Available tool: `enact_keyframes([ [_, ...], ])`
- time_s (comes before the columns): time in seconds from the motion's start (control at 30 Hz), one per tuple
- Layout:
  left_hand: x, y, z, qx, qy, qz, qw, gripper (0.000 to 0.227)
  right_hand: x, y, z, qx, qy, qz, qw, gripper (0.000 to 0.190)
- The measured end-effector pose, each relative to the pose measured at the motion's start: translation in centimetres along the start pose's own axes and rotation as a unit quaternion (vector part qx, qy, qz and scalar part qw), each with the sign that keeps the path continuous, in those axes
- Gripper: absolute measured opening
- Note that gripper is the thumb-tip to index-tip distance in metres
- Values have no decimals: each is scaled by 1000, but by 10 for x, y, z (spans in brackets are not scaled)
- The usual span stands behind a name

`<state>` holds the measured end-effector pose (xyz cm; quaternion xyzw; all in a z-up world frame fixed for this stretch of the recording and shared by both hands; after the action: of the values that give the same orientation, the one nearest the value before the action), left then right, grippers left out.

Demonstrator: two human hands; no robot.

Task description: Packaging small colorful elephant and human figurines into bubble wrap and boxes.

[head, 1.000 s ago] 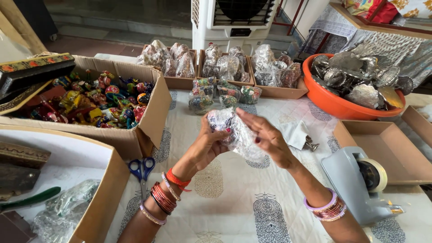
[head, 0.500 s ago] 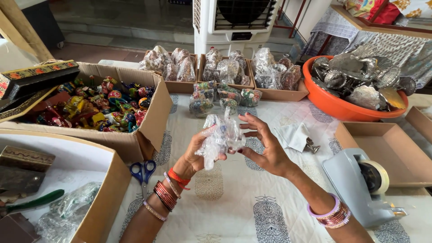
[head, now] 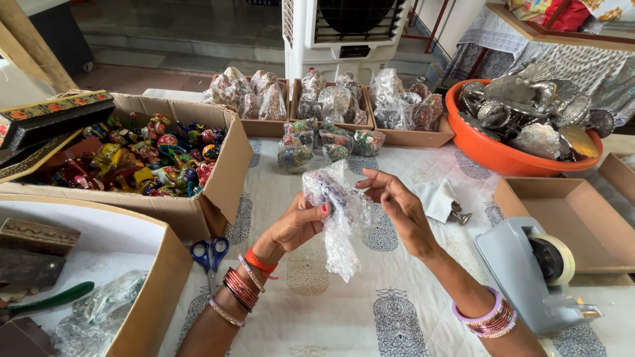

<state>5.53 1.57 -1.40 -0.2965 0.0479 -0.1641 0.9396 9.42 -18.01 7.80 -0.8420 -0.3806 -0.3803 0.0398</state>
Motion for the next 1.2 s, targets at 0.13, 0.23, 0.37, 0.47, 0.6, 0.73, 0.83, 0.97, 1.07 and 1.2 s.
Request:
enact_keyframes([
  [0.13, -1, 1, 1, 10, 0, 3, 1000, 50, -3, -7, 1, -37, 14, -12, 999, 58],
  [0.23, 1, 11, -3, 17, -5, -5, 1000, 46, -13, -1, 23, -39, -64, 15, 997, 44],
  [0.37, 1, 10, 1, -9, -23, -17, 1000, 50, -19, 2, 29, -31, -40, 35, 998, 32],
  [0.47, 0, 11, 2, -32, -40, -30, 998, 57, -19, -2, 24, -48, -9, 35, 998, 34],
  [0.6, -6, -1, 12, -22, -39, -54, 998, 64, 8, -9, -14, -52, 53, 57, 996, 52],
  [0.73, -9, -8, 10, 13, -13, -75, 997, 68, 22, -8, -16, -54, 38, 61, 996, 64],
  [0.83, -6, 4, 0, 62, 4, -60, 996, 70, 18, -7, 5, -84, -20, 24, 996, 61],
  [0.97, -16, -29, 22, 30, -18, -83, 996, 86, 9, -7, 6, -149, 23, 51, 987, 32],
  [1.07, -21, -41, 27, 0, -45, -112, 993, 94, 6, -25, -24, -320, 173, 9, 931, 30],
  [1.2, -23, -34, 23, -9, -61, -131, 990, 97, 3, -39, -46, -383, 226, -8, 895, 37],
])
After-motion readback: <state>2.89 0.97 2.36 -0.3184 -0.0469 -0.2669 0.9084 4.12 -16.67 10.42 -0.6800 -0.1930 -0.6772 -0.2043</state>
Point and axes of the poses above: each hand's wrist, its own x-axis towards the middle knuckle, its own y-axis out of the back of the hand, z = x × y, the point moved 5 cm from there along x, towards the middle knuckle, and after that the axes turned 15 degrees about y, right-handed, at the moved point
